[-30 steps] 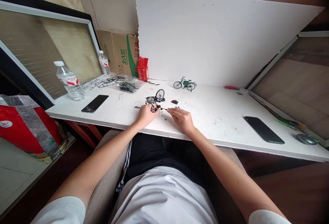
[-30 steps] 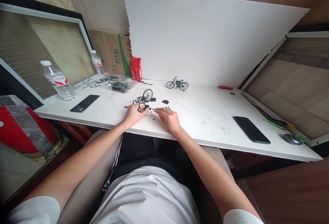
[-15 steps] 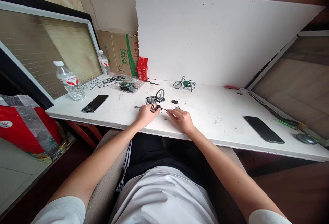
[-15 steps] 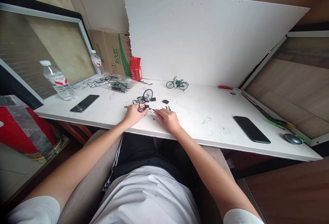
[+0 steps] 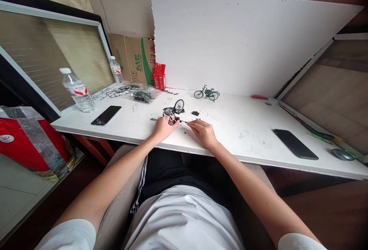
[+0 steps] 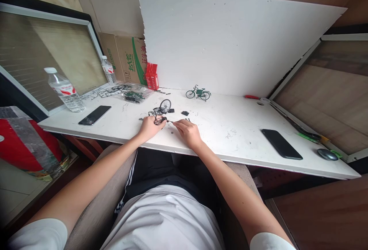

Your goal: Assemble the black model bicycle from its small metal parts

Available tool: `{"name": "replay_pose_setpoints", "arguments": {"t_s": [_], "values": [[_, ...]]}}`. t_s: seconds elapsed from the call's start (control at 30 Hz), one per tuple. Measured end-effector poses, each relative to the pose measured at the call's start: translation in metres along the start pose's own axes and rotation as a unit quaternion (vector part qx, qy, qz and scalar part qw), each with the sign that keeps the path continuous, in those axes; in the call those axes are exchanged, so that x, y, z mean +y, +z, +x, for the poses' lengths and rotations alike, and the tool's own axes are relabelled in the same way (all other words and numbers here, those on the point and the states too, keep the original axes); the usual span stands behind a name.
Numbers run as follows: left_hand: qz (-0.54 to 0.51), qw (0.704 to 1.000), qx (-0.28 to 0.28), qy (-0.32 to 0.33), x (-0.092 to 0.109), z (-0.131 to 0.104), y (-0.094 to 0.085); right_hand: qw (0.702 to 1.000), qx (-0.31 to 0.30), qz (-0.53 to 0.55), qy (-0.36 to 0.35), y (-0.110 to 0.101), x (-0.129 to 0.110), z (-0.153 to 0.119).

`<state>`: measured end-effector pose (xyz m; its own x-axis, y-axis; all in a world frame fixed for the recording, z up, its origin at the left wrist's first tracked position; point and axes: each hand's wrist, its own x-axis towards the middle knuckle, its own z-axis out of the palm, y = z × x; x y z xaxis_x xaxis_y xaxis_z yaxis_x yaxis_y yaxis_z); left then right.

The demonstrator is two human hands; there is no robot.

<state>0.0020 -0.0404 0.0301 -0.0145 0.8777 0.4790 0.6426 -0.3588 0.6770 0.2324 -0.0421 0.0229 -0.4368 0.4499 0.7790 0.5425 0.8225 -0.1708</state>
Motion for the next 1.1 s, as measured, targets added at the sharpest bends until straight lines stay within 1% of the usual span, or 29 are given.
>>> {"name": "replay_pose_setpoints", "arguments": {"t_s": [0.23, 0.47, 0.8, 1.1], "values": [[0.000, 1.000, 0.001, 0.002, 0.0020, 0.0001, -0.0007, 1.000, -0.002, 0.003, 0.006, 0.0010, 0.0019, -0.0011], [0.005, 1.000, 0.008, 0.000, -0.0011, 0.0007, 0.0009, 1.000, -0.009, -0.002, 0.003, 0.0012, 0.0016, -0.0009], [0.012, 1.000, 0.006, -0.006, -0.0030, 0.0014, 0.0015, 0.999, -0.033, -0.012, 0.016, -0.0014, -0.0023, 0.0015], [0.018, 1.000, 0.000, -0.007, -0.0019, 0.0006, 0.0002, 0.999, -0.035, -0.023, 0.028, -0.0022, -0.0052, 0.0030]]}}
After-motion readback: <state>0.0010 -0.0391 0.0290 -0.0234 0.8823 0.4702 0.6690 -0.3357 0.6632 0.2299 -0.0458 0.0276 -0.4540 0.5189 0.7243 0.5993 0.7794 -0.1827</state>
